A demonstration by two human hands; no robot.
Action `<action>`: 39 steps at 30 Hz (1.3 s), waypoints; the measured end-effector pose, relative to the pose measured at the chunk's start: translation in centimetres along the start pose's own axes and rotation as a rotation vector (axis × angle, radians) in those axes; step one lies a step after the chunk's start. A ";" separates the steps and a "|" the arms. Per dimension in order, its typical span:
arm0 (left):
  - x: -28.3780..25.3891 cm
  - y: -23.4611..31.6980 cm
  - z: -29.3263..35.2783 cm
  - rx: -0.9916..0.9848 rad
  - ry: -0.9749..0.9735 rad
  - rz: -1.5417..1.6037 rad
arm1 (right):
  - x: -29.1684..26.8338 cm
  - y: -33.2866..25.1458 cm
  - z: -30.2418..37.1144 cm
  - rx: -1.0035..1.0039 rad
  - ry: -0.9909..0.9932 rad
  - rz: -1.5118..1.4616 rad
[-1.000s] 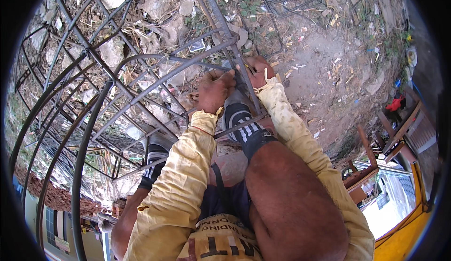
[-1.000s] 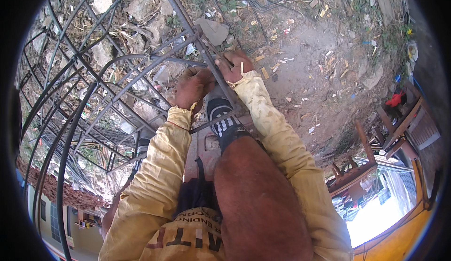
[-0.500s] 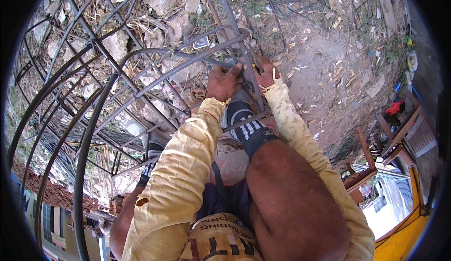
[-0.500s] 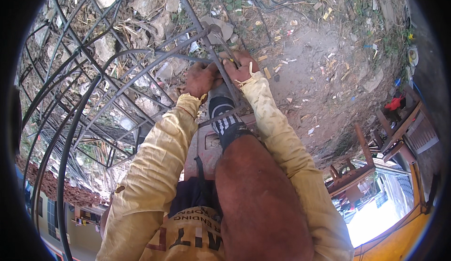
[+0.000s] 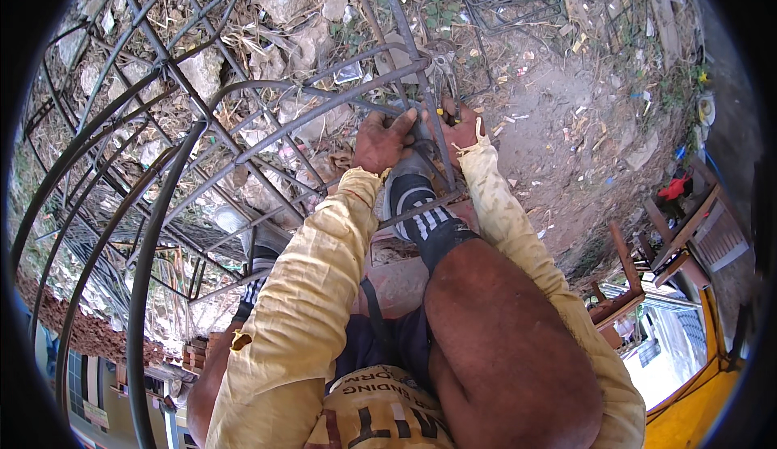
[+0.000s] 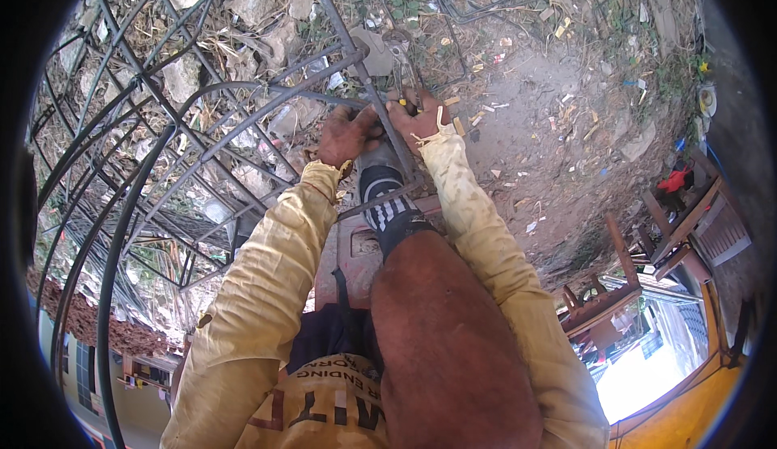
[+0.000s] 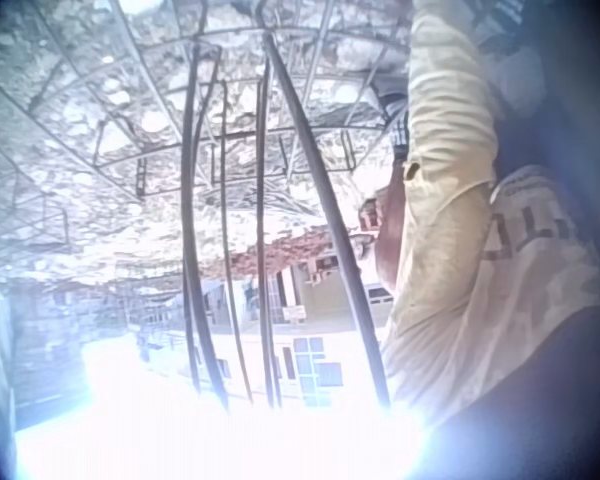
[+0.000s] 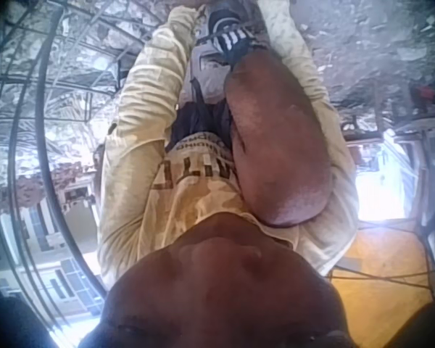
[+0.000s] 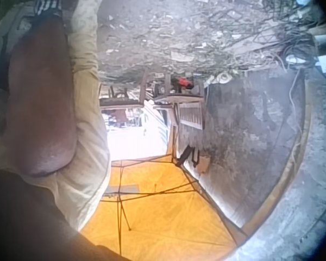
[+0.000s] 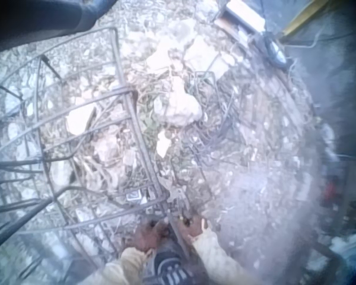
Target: The person sits on the ground and assembles a rebar cage by inserting vertical bars into a horizontal grid and securing them with wire ties. The person repeatedly bends, twists, and tightens wire ties to fasten the bars together.
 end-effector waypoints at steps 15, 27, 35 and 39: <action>-0.6 0.1 -1.2 0.025 0.054 -0.111 | 0.9 -2.1 0.7 0.102 -0.177 -0.250; -0.8 0.6 -1.5 0.133 0.146 -0.002 | 1.4 0.3 -2.4 -0.163 -0.075 0.057; -0.9 0.9 -2.3 0.244 0.126 -0.134 | 2.1 2.9 -3.0 0.057 -0.224 0.080; -1.2 0.4 -2.0 0.123 0.124 -0.164 | 1.3 -0.1 -2.3 -0.073 -0.123 0.141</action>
Point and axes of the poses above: each hand's wrist, its own z-axis away from the middle knuckle, its own x-axis out of the palm, y = z × x, the point moved 10 cm from there along -z, towards the middle knuckle, and after that the axes turned 6 degrees about -y, right-handed, at the moved point
